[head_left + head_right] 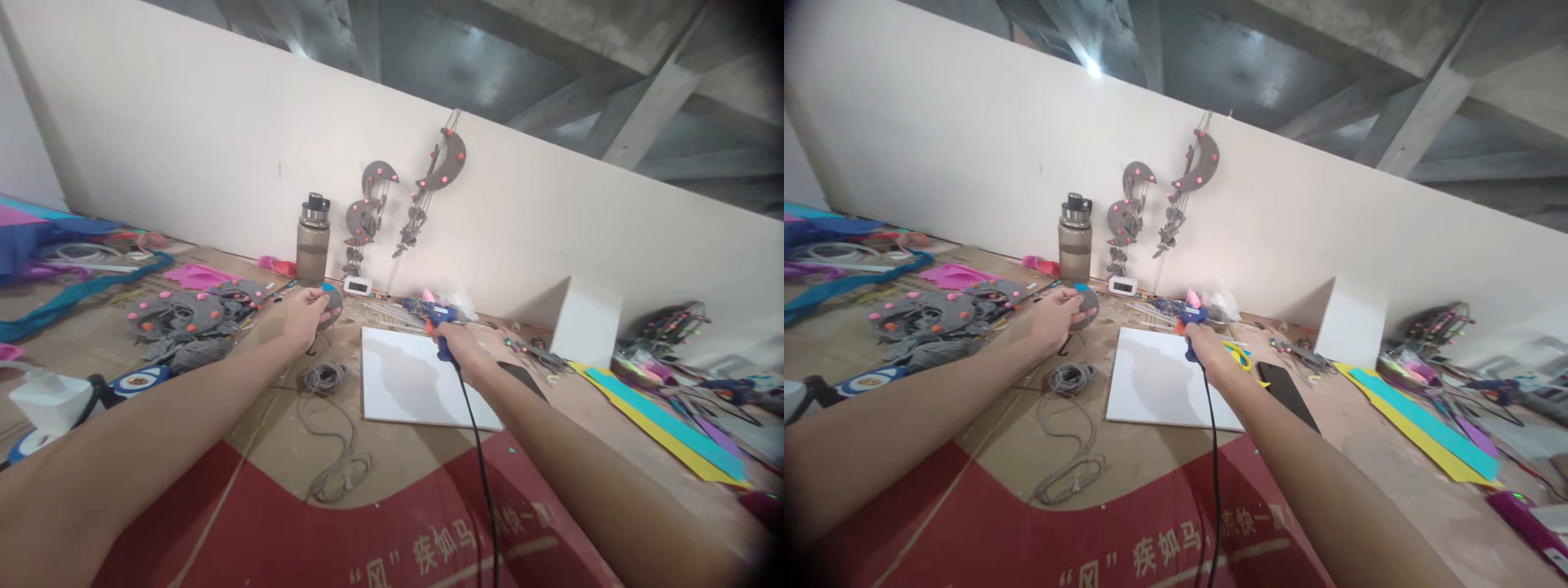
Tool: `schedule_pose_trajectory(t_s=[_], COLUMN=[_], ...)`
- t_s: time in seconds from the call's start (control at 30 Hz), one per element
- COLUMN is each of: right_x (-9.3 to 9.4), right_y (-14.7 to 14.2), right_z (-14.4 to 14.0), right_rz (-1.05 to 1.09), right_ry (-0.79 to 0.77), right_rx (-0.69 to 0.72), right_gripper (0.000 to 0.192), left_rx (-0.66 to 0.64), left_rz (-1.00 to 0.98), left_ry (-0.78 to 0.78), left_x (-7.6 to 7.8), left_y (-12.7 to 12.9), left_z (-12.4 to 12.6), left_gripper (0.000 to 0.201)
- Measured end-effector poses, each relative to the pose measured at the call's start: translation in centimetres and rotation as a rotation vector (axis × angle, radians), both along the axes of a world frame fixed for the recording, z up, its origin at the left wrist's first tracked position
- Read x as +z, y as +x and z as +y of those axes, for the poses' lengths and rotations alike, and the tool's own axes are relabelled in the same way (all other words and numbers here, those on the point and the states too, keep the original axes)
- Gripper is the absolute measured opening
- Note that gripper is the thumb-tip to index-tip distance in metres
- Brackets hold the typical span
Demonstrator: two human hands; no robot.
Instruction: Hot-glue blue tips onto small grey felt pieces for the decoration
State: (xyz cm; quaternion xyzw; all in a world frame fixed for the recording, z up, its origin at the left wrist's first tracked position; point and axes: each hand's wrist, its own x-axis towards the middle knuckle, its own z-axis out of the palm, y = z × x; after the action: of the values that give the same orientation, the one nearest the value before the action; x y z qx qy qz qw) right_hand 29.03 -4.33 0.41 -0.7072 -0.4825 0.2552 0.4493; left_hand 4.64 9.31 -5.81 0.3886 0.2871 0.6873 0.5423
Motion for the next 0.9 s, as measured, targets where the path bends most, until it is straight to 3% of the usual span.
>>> schedule_pose_trajectory(t_s=[0.23,0.3,0.4,0.53,0.67,0.8,0.9], right_x=[-0.6,-0.4,0.3,-0.1,-1.8,-2.6,-2.7], right_y=[-0.1,-0.8,-3.1,-8.3,-12.0,-12.4,-11.7], right_z=[1.8,1.4,1.2,2.5,3.6,3.2,2.9], right_rz=[-0.388,-0.587,-0.865,-0.416,0.056,0.360,0.385], right_ry=[-0.263,-0.185,0.123,0.411,0.529,0.530,0.476], right_rx=[0.097,0.067,0.056,0.215,0.245,0.387,0.361], right_gripper=[0.019,0.023,0.022,0.011,0.023,0.029,0.028], left_rx=[-0.030,-0.015,0.025,0.099,0.160,0.073,0.072], left_rz=[0.014,0.032,0.141,0.454,0.646,0.607,0.605], left_ry=[0.034,0.046,0.063,0.194,0.398,0.361,0.331], left_x=[0.2,0.2,0.2,1.1,2.7,3.8,4.1], left_y=[0.0,0.0,0.1,0.2,0.2,0.5,1.2], left_z=[-0.3,-0.2,-0.1,-1.1,-3.3,-4.9,-5.4], left_gripper=[0.023,0.022,0.019,0.014,0.009,0.014,0.011])
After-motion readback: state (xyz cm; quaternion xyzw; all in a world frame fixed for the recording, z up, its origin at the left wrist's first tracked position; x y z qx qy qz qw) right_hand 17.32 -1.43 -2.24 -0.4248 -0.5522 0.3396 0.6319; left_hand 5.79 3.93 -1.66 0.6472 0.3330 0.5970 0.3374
